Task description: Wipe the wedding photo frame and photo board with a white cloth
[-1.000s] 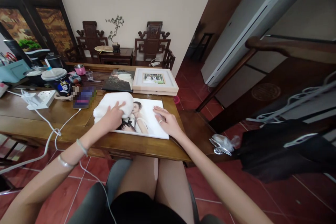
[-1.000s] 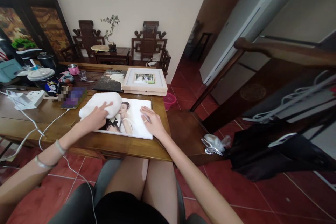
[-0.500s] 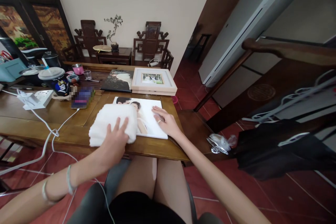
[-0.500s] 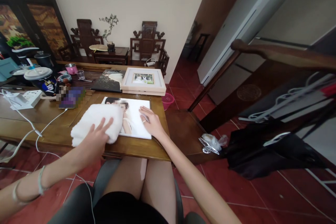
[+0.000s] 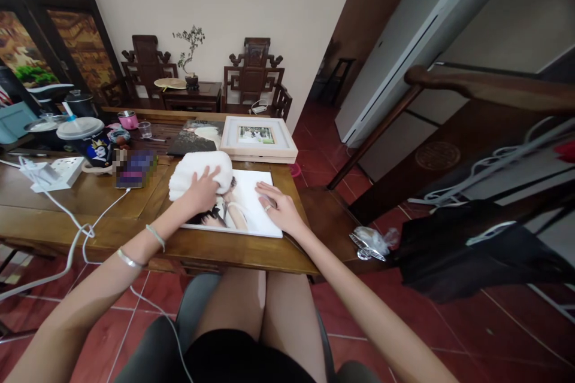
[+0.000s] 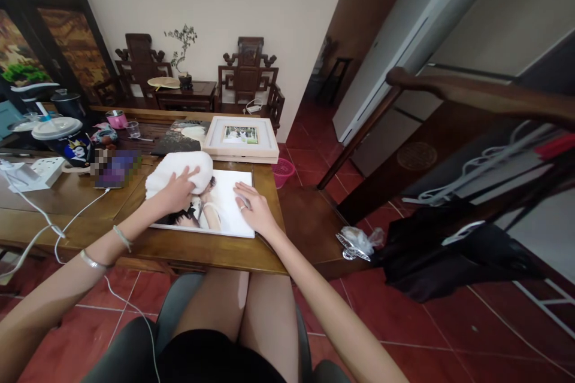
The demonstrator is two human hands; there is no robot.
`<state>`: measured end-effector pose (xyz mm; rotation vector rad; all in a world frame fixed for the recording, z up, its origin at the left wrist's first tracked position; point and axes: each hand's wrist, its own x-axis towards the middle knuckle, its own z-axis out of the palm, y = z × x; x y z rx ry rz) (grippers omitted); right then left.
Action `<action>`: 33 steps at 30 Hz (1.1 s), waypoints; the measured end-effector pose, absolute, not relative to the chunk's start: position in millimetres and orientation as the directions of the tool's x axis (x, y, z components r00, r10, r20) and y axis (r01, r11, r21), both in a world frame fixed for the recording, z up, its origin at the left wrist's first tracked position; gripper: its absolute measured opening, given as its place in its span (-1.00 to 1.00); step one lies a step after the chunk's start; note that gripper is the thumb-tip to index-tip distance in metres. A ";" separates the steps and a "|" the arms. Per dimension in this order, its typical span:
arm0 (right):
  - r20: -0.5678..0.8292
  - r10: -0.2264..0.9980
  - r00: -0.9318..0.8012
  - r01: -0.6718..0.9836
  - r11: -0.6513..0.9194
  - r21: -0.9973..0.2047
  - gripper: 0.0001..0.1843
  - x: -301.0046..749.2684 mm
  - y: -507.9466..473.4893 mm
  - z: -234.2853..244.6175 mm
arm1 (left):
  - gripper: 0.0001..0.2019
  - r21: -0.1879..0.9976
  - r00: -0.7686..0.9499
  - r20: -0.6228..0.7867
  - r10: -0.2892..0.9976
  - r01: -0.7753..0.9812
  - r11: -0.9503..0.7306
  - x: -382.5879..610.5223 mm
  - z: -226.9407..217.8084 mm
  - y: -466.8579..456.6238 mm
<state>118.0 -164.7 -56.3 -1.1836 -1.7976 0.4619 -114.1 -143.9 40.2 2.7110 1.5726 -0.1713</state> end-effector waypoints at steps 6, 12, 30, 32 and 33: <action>0.483 0.866 -0.127 0.520 0.473 -0.711 -0.64 117.9 -163.3 -57.0 | -0.56 -0.067 0.491 -0.093 0.866 0.865 -0.498 -108.2 35.8 -150.4; 0.475 0.870 -0.132 0.520 0.469 -0.714 -0.65 117.8 -165.0 -54.5 | -0.66 -0.077 0.594 -0.209 0.777 0.782 -0.619 -94.2 47.8 -251.6; 0.479 0.867 -0.138 0.523 0.474 -0.709 -0.64 117.1 -164.5 -54.8 | -0.58 -0.056 0.582 -0.122 0.804 0.805 -0.591 -88.2 42.0 -132.1; 0.478 0.868 -0.134 0.523 0.472 -0.710 -0.63 117.0 -164.7 -54.8 | -0.59 -0.060 0.596 -0.146 0.789 0.791 -0.609 -88.5 42.1 -157.1; 0.477 0.869 -0.133 0.522 0.471 -0.711 -0.64 117.0 -164.9 -54.7 | -0.59 -0.062 0.600 -0.161 0.784 0.786 -0.615 -88.4 41.9 -173.4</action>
